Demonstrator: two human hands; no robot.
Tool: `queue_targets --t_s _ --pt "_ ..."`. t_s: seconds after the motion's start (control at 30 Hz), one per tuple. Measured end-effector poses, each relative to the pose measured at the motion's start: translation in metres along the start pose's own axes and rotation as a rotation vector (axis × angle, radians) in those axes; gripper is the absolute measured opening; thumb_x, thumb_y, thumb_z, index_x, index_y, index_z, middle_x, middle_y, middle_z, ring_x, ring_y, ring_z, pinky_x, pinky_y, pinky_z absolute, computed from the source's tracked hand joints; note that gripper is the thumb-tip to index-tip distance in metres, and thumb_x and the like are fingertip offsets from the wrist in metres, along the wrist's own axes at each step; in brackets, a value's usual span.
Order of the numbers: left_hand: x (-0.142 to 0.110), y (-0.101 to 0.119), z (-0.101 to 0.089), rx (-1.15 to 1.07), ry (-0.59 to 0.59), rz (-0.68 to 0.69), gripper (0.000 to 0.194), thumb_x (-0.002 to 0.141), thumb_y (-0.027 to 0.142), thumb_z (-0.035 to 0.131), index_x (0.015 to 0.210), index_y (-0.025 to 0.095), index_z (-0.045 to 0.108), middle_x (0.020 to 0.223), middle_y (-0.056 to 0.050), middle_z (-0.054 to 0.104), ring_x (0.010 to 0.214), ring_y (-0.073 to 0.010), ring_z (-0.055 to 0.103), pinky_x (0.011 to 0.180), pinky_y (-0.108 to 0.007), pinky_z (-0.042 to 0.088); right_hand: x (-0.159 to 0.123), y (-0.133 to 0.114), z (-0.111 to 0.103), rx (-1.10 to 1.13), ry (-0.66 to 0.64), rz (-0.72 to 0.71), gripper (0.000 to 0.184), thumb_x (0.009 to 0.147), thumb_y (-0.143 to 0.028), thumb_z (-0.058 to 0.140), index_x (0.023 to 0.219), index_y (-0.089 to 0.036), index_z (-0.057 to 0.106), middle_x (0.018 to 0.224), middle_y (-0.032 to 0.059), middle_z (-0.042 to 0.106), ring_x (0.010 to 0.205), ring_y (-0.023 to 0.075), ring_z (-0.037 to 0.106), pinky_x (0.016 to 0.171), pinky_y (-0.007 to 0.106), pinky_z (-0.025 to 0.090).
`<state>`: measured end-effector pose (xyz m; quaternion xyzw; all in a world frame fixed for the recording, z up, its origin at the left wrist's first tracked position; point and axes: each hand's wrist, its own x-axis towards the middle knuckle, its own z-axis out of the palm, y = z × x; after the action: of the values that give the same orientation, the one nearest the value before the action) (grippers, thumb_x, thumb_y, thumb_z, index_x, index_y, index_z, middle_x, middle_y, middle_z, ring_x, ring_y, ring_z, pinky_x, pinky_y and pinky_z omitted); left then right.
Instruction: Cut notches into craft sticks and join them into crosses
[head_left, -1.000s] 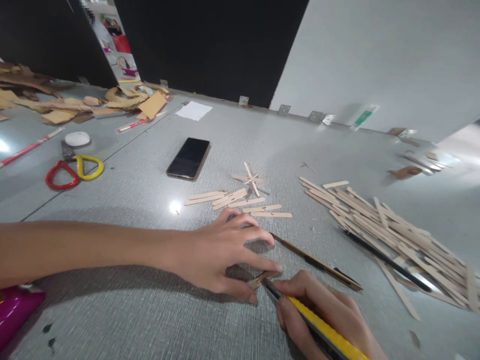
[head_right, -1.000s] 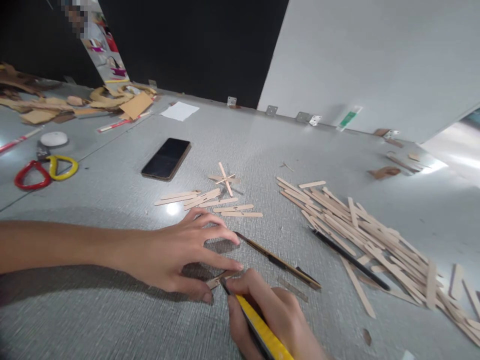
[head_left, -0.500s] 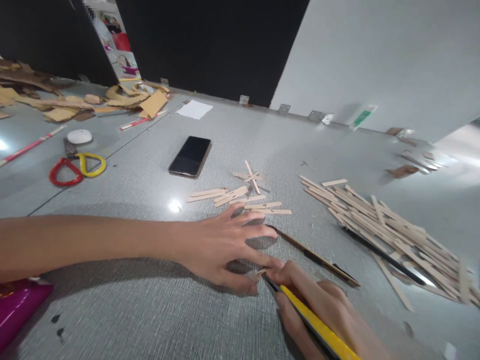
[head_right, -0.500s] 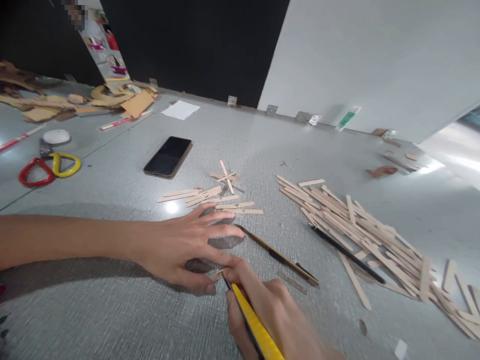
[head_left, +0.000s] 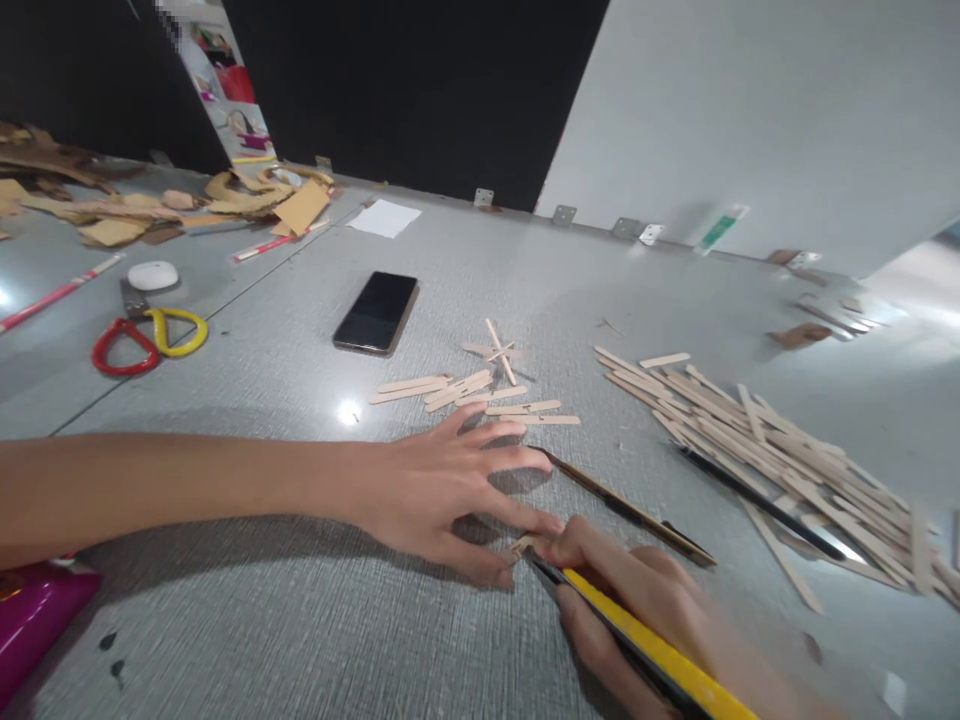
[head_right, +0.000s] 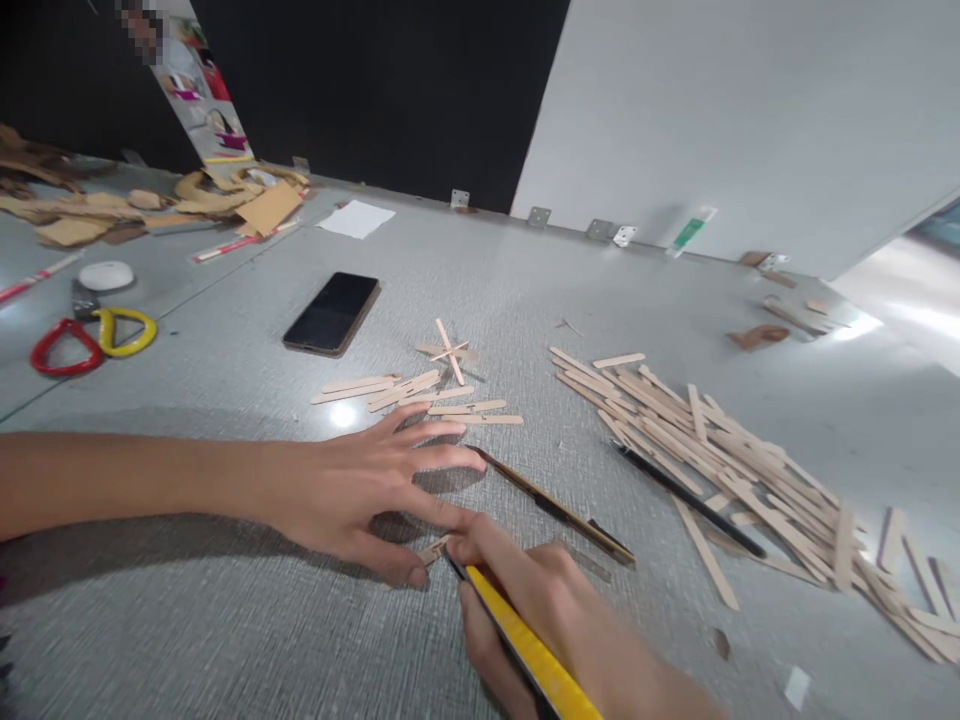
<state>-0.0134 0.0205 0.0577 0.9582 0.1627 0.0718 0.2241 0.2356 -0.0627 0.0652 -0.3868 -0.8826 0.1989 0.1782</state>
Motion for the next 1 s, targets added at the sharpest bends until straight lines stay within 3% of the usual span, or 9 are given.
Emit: queue_targets --t_s 0.13,0.3,0.43,0.7,1.0 --pt "-0.001 -0.002 0.000 -0.025 -0.003 -0.016 0.054 0.102 0.057 0.060 0.151 0.034 0.058 0.167 -0.010 0.042 0.158 -0.0406 0.026 0.124 -0.065 0.012 -0.003 0.001 0.001 -0.022 0.035 0.047 0.013 0.100 -0.019 0.050 0.107 -0.029 0.054 0.066 -0.0064 0.065 0.051 0.0136 0.063 0.052 0.024 0.048" --pt "-0.003 -0.004 0.001 0.002 0.025 -0.005 0.055 0.101 0.057 0.063 0.151 0.034 0.059 0.167 -0.009 0.044 0.157 -0.0404 0.029 0.124 -0.061 0.015 -0.007 0.006 0.007 0.250 0.019 0.161 0.009 0.108 -0.026 0.043 0.108 -0.028 0.052 0.061 -0.0097 0.062 0.045 0.0102 0.056 0.049 0.023 0.045" --pt "-0.002 -0.005 0.003 0.023 0.048 0.020 0.055 0.100 0.059 0.062 0.149 0.033 0.060 0.165 -0.009 0.046 0.155 -0.0406 0.031 0.124 -0.061 0.017 -0.004 0.008 0.008 0.218 0.042 0.085 0.009 0.106 -0.024 0.049 0.113 -0.026 0.055 0.069 -0.0068 0.066 0.049 0.0102 0.059 0.049 0.023 0.044" --pt "-0.001 -0.007 0.003 0.036 0.034 0.041 0.058 0.101 0.058 0.061 0.151 0.031 0.058 0.166 -0.011 0.044 0.154 -0.0459 0.031 0.120 -0.072 0.018 0.007 0.007 0.011 0.169 0.047 0.039 0.012 0.104 -0.020 0.048 0.111 -0.024 0.057 0.072 -0.0049 0.066 0.051 0.0113 0.057 0.051 0.024 0.046" --pt "-0.001 -0.009 0.005 0.032 0.054 0.059 0.054 0.100 0.058 0.062 0.147 0.031 0.062 0.165 -0.012 0.045 0.154 -0.0452 0.032 0.121 -0.070 0.018 0.007 0.003 0.011 0.155 0.025 0.040 0.015 0.104 -0.018 0.045 0.114 -0.023 0.055 0.078 -0.0028 0.071 0.053 0.0111 0.060 0.054 0.024 0.047"
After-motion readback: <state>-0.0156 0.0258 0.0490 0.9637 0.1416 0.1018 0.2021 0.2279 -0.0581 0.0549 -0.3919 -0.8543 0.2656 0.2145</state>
